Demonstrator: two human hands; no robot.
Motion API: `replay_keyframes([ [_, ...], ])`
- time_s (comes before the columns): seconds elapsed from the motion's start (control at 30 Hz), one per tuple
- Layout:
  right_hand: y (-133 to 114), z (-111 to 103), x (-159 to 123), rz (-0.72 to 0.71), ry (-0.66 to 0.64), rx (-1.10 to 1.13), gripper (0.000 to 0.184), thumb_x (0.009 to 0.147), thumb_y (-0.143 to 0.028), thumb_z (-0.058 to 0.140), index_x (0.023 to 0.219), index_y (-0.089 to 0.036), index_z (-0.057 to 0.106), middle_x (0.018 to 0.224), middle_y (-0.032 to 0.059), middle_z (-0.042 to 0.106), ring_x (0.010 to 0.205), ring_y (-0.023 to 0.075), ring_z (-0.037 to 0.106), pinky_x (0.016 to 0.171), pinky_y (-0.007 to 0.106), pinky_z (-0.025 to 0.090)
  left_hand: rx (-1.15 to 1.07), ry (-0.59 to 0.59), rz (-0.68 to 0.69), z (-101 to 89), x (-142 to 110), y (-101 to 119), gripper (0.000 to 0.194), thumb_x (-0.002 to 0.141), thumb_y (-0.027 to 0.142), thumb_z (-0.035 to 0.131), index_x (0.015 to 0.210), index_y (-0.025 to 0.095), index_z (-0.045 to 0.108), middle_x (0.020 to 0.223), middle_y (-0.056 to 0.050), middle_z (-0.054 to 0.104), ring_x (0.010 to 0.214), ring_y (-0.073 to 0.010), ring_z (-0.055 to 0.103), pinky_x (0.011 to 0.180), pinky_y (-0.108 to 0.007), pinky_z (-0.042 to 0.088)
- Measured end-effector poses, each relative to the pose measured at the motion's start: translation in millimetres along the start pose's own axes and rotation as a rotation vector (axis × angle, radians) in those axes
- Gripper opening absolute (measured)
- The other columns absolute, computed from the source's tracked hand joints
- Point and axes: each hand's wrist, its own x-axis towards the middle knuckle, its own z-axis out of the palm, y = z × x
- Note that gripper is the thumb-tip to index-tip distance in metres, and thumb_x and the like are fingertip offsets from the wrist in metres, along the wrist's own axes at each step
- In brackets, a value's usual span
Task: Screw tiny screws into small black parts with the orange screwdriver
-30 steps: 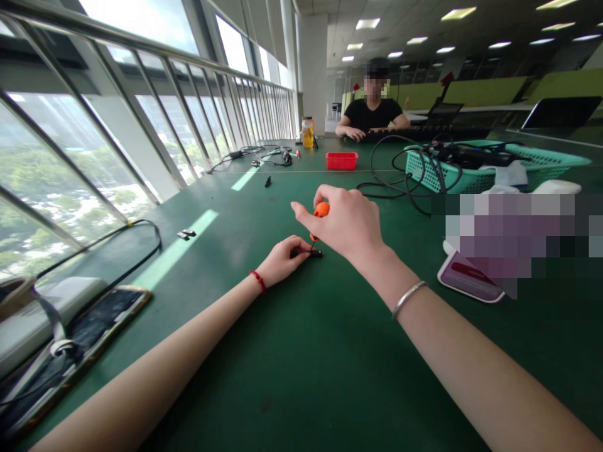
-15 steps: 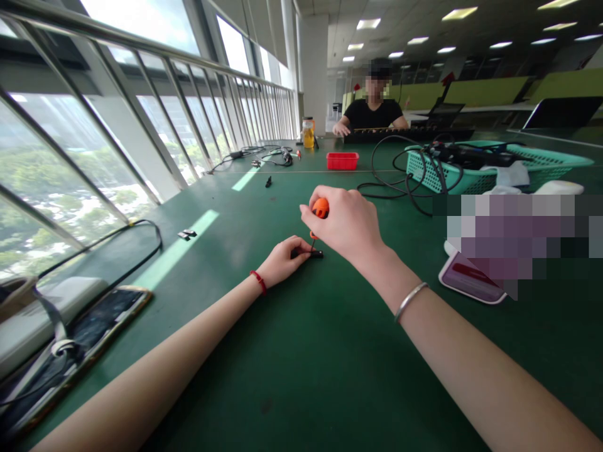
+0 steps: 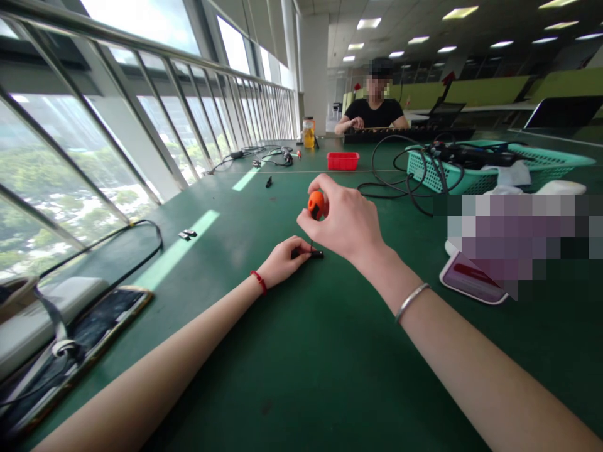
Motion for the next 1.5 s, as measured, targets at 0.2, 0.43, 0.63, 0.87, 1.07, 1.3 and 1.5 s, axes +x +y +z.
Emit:
replay_keyframes([
  [0.2, 0.3, 1.2, 0.1, 0.037, 0.027, -0.054, 0.037, 0.076, -0.058, 0.052, 0.081, -0.023, 0.062, 0.056, 0.0004, 0.056, 0.053, 0.0164, 0.051, 0.051, 0.027, 0.028, -0.002, 0.004, 0.003, 0.9, 0.3, -1.3, 0.009, 0.077, 0.013, 0.057, 0.081, 0.017, 0.064, 0.086, -0.002, 0.064, 0.076, -0.0144, 0.059, 0.073, -0.026, 0.049],
  [0.43, 0.7, -0.4, 0.2, -0.003, 0.004, -0.024, 0.027, 0.073, -0.036, 0.056, 0.097, -0.024, 0.060, 0.069, -0.0001, 0.063, 0.059, 0.0166, 0.054, 0.052, 0.026, 0.030, 0.000, -0.006, -0.008, -1.0, -0.6, 1.4, 0.009, 0.077, 0.013, 0.057, 0.081, 0.017, 0.064, 0.086, -0.003, 0.063, 0.076, -0.0143, 0.059, 0.073, -0.026, 0.049],
  [0.63, 0.2, -1.4, 1.0, 0.072, -0.007, -0.096, 0.034, 0.077, -0.055, 0.050, 0.082, -0.024, 0.063, 0.058, 0.0017, 0.059, 0.058, 0.0192, 0.053, 0.051, 0.027, 0.028, -0.005, -0.001, -0.001, 0.0, -0.4, 0.0, 0.010, 0.077, 0.013, 0.056, 0.082, 0.017, 0.064, 0.087, -0.003, 0.064, 0.075, -0.0140, 0.058, 0.072, -0.026, 0.049],
  [0.87, 1.1, 0.8, 1.2, 0.014, -0.017, 0.020, 0.030, 0.070, -0.037, 0.058, 0.097, -0.024, 0.060, 0.066, -0.0011, 0.059, 0.057, 0.0153, 0.052, 0.052, 0.025, 0.030, -0.009, 0.000, -0.002, 1.2, 0.4, -1.3, 0.009, 0.077, 0.013, 0.057, 0.081, 0.016, 0.064, 0.085, -0.002, 0.063, 0.074, -0.0137, 0.058, 0.072, -0.026, 0.049],
  [1.07, 1.8, 2.8, 1.0, 0.095, -0.025, -0.040, 0.034, 0.076, -0.054, 0.051, 0.068, -0.023, 0.061, 0.055, 0.0014, 0.055, 0.055, 0.0171, 0.050, 0.051, 0.027, 0.029, -0.011, 0.001, -0.006, 0.5, 0.1, -0.4, 0.010, 0.077, 0.012, 0.057, 0.081, 0.016, 0.064, 0.087, -0.003, 0.063, 0.076, -0.0139, 0.058, 0.073, -0.026, 0.048],
  [1.3, 3.1, 3.6, 2.2, 0.061, -0.011, 0.062, 0.026, 0.069, -0.038, 0.058, 0.090, -0.023, 0.061, 0.064, -0.0015, 0.058, 0.055, 0.0144, 0.050, 0.051, 0.025, 0.031, -0.013, 0.000, -0.003, 1.1, 0.5, -1.4, 0.009, 0.077, 0.013, 0.057, 0.082, 0.016, 0.064, 0.087, -0.003, 0.064, 0.075, -0.0140, 0.058, 0.072, -0.026, 0.048],
  [1.5, 2.1, 3.9, 1.9, 0.093, -0.017, -0.029, 0.031, 0.077, -0.050, 0.051, 0.069, -0.022, 0.061, 0.056, 0.0011, 0.055, 0.056, 0.0170, 0.050, 0.051, 0.027, 0.030, -0.018, 0.005, -0.003, 0.6, -0.2, -0.8, 0.009, 0.077, 0.012, 0.057, 0.081, 0.016, 0.064, 0.087, -0.003, 0.064, 0.075, -0.0135, 0.059, 0.072, -0.026, 0.049],
])
